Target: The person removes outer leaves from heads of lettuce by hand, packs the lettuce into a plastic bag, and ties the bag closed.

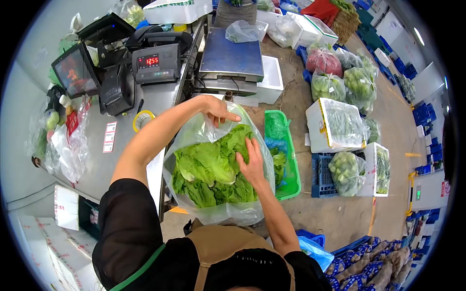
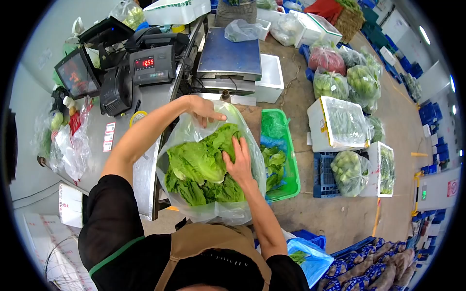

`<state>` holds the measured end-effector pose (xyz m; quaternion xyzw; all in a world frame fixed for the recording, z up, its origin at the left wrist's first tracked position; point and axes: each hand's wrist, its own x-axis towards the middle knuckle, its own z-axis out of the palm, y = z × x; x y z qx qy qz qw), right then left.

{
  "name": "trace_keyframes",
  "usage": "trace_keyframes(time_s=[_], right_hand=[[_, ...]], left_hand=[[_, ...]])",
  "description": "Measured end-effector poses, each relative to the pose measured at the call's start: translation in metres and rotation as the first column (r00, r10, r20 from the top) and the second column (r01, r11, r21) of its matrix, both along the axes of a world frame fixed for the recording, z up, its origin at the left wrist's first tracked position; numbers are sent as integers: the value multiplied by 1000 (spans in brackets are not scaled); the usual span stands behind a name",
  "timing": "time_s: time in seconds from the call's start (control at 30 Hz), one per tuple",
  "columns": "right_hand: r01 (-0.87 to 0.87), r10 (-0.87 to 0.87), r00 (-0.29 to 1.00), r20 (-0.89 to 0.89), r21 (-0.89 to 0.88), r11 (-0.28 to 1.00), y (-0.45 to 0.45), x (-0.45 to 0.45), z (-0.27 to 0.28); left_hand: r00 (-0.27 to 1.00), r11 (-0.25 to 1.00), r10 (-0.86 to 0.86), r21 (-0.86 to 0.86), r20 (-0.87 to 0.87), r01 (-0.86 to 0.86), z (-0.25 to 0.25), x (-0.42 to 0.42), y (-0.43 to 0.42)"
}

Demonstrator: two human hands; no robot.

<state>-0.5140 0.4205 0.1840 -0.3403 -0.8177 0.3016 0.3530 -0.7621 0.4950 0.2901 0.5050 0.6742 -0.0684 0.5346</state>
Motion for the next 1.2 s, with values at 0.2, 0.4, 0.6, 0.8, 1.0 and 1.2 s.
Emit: trace_keyframes(time_s=[0.2,0.4,0.6,0.8,1.0,1.2], right_hand=[[-27,26,1000,11,78,997,-6,0,6],[209,-191,924,332,-20,978,12,-11,11],[381,-303,814,496,-61,923,50,0,-39],[367,-275,677,682,11,930,-2,-44,42],[162,-319,709,628,296,941,10,-50,-73],[172,-346,746,569,337,926,9,-52,-70]], left_hand=[[981,949,48,299,189,-104,-3,-15,9],[800,738,444,342,404,-582,1,-20,19],[875,741,380,468,300,-482,20,-18,6],[755,673,473,367,455,-642,16,-24,4],[626,677,370,263,686,-688,22,-43,9],[974,829,19,542,226,-141,81,-34,-14]])
